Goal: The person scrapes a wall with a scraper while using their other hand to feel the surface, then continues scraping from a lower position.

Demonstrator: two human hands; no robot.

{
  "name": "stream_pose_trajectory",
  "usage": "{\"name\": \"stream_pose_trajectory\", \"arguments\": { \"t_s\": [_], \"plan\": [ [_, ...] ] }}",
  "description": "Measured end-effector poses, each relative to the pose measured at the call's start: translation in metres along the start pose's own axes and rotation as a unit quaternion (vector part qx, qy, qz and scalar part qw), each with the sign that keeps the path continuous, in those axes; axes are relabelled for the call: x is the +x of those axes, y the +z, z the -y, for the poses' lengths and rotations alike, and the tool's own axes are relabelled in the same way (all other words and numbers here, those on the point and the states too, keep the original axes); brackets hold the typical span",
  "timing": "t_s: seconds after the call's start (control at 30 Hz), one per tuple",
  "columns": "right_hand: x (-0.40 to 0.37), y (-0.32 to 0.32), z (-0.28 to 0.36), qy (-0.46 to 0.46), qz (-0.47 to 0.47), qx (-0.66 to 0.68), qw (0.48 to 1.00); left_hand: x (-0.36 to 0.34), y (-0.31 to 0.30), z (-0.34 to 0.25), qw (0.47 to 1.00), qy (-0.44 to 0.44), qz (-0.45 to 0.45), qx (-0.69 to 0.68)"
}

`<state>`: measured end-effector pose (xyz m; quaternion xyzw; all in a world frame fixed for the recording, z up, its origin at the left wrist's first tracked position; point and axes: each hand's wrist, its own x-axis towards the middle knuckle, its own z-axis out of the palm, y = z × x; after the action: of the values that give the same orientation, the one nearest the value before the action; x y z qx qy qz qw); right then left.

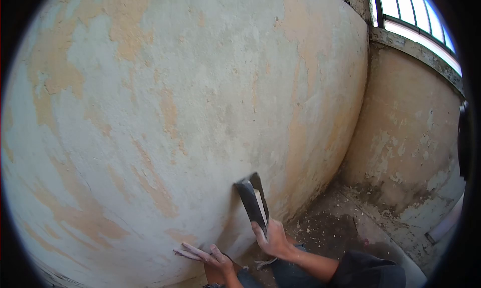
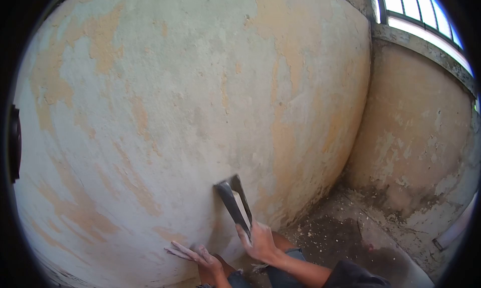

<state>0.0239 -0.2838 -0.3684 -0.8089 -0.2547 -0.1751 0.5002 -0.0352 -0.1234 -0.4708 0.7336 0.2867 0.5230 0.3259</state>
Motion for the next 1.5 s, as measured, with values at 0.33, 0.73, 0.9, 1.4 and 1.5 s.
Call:
{"name": "stream_pose_trajectory", "arguments": {
  "t_s": [0.33, 0.73, 0.9, 1.4, 1.5],
  "plan": [
    [-0.003, -0.009, -0.003, 0.0, -0.005, -0.049, 0.999, 0.004, 0.004, -0.001, 0.998, 0.049, -0.034, -0.015],
    [-0.006, -0.007, -0.011, 0.06, 0.016, 0.007, 0.998, 0.004, 0.004, -0.008, 1.0, 0.017, -0.015, -0.006],
    [0.032, -0.024, 0.016, 0.066, 0.013, 0.052, 0.996, 0.001, 0.0, -0.005, 0.999, 0.021, -0.029, -0.015],
    [0.004, 0.001, 0.03, 0.013, 0.02, -0.02, 1.0, 0.0, 0.0, -0.001, 0.999, 0.032, -0.012, 0.035],
    [0.013, -0.001, 0.033, -0.008, 0.003, 0.022, 1.0, -0.002, 0.001, -0.003, 1.0, 0.013, -0.009, 0.023]
  ]
}}
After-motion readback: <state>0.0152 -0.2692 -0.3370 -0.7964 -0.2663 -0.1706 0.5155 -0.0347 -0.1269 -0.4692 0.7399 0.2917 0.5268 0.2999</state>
